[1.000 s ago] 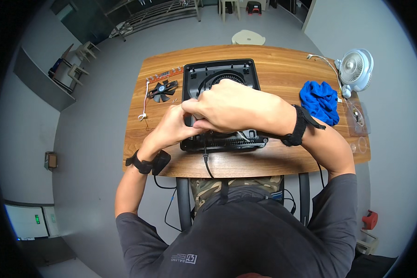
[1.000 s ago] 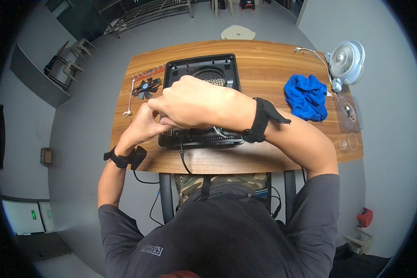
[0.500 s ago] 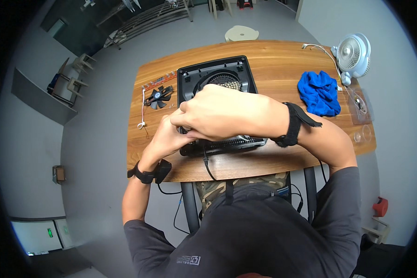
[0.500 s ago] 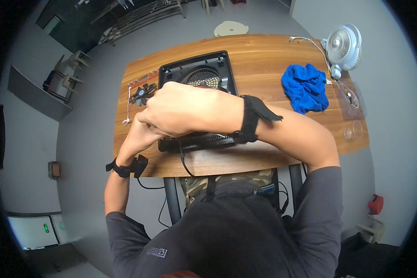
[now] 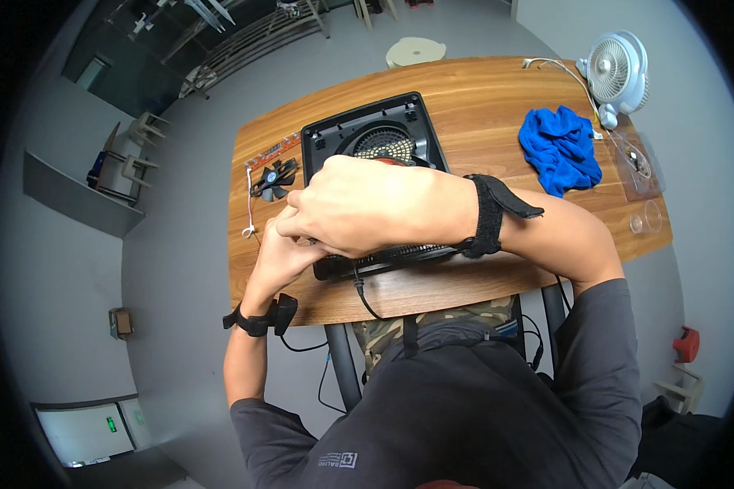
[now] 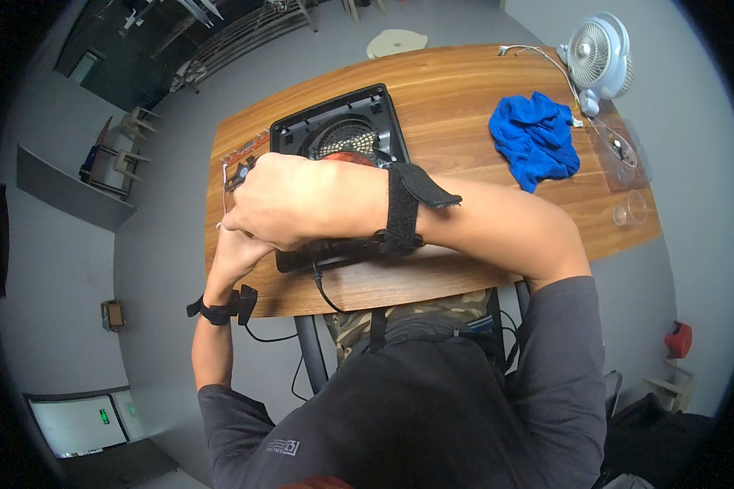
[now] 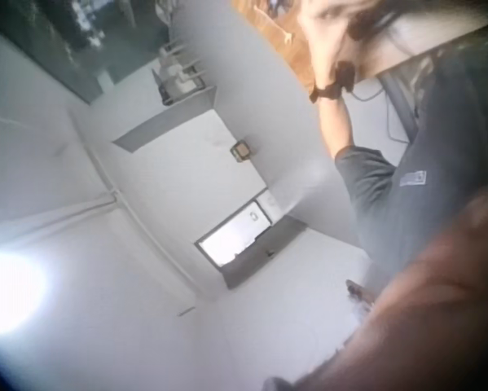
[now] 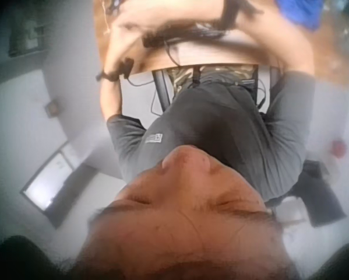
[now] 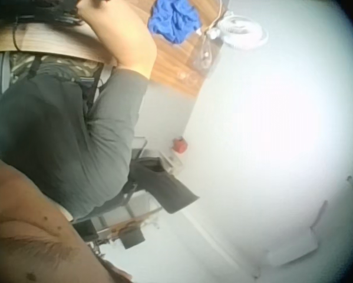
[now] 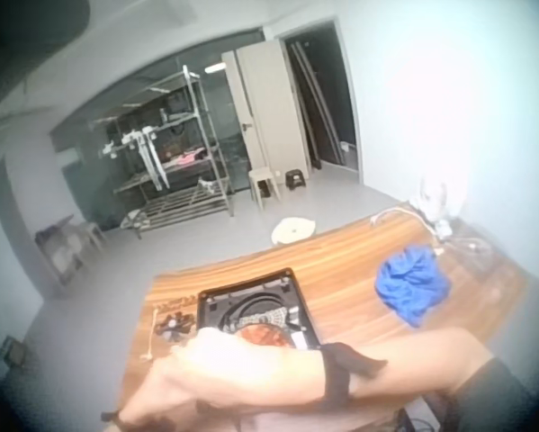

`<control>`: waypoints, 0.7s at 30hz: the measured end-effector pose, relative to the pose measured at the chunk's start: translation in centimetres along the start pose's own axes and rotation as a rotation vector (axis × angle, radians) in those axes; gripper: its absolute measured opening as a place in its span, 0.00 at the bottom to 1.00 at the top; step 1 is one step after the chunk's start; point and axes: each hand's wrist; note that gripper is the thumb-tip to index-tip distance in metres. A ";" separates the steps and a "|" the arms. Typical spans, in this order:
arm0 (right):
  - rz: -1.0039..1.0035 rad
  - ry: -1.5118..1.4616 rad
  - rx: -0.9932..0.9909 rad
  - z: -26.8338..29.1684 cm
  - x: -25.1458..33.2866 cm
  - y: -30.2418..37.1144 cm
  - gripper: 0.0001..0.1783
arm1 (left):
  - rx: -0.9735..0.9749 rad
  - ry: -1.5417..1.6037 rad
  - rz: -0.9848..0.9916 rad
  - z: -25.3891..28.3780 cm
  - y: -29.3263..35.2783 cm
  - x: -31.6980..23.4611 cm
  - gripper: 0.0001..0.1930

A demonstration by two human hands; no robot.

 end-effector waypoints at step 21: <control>-0.153 0.092 0.314 0.7 -0.3 -1.5 0.09 | 0.082 0.269 0.105 -1.0 -0.4 0.1 0.17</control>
Point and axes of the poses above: each hand's wrist, its own y-axis away from the middle knuckle, its own z-axis out of the back of the hand, x = y × z, and after that the axes turned 15 degrees about -x, right-handed
